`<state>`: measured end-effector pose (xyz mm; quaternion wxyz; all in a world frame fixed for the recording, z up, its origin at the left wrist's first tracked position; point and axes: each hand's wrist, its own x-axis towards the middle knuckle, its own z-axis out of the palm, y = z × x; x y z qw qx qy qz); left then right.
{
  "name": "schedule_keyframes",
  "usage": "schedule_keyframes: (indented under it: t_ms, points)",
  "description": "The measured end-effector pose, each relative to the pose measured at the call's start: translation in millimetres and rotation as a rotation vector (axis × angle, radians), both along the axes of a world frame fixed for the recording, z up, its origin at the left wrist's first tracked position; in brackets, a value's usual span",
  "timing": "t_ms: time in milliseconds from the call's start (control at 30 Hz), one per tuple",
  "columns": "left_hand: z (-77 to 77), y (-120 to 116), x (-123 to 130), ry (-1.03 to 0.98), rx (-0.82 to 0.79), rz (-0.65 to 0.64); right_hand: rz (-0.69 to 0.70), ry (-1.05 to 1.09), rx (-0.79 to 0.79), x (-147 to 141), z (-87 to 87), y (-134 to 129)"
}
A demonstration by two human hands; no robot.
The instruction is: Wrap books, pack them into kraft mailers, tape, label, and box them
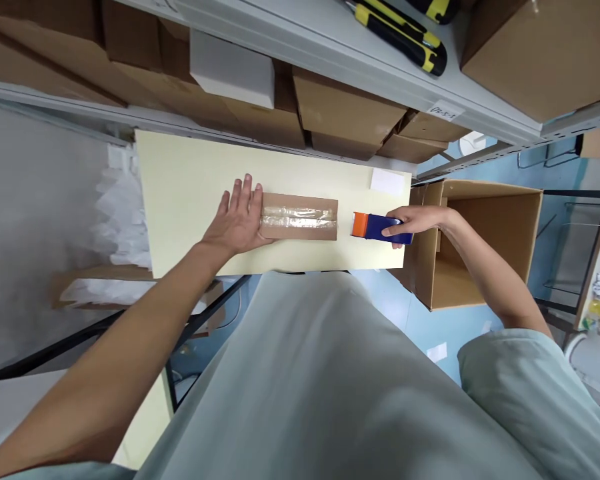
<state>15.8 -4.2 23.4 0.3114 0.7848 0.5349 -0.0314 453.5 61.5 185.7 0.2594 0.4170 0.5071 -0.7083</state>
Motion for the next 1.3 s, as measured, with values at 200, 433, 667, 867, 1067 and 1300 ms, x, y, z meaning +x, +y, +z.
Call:
schedule_keyframes:
  t_ms: [200,433,667,867,1067,1300]
  points:
    - [0.5,-0.6,5.8,0.094,0.009,0.005,0.120,-0.168,0.145,-10.1,-48.8,2.5]
    - [2.3,-2.0,8.6,0.123,0.044,-0.004,0.273,-0.376,0.432,-49.2,-66.4,-11.6]
    - [-8.2,-0.3,1.3,0.156,0.044,-0.061,0.064,-0.668,0.606,-86.6,-87.7,-66.7]
    - [-13.5,-1.5,-5.2,0.116,0.097,-0.066,-0.090,-0.768,0.700,-103.7,-74.2,-114.6]
    - [11.2,-8.5,13.7,-0.072,0.287,0.016,-0.477,-0.693,0.891,-132.5,-35.5,-102.1]
    - [134.6,43.0,52.9,-0.468,0.656,-0.124,-0.498,-0.457,1.226,-186.9,53.8,-28.3]
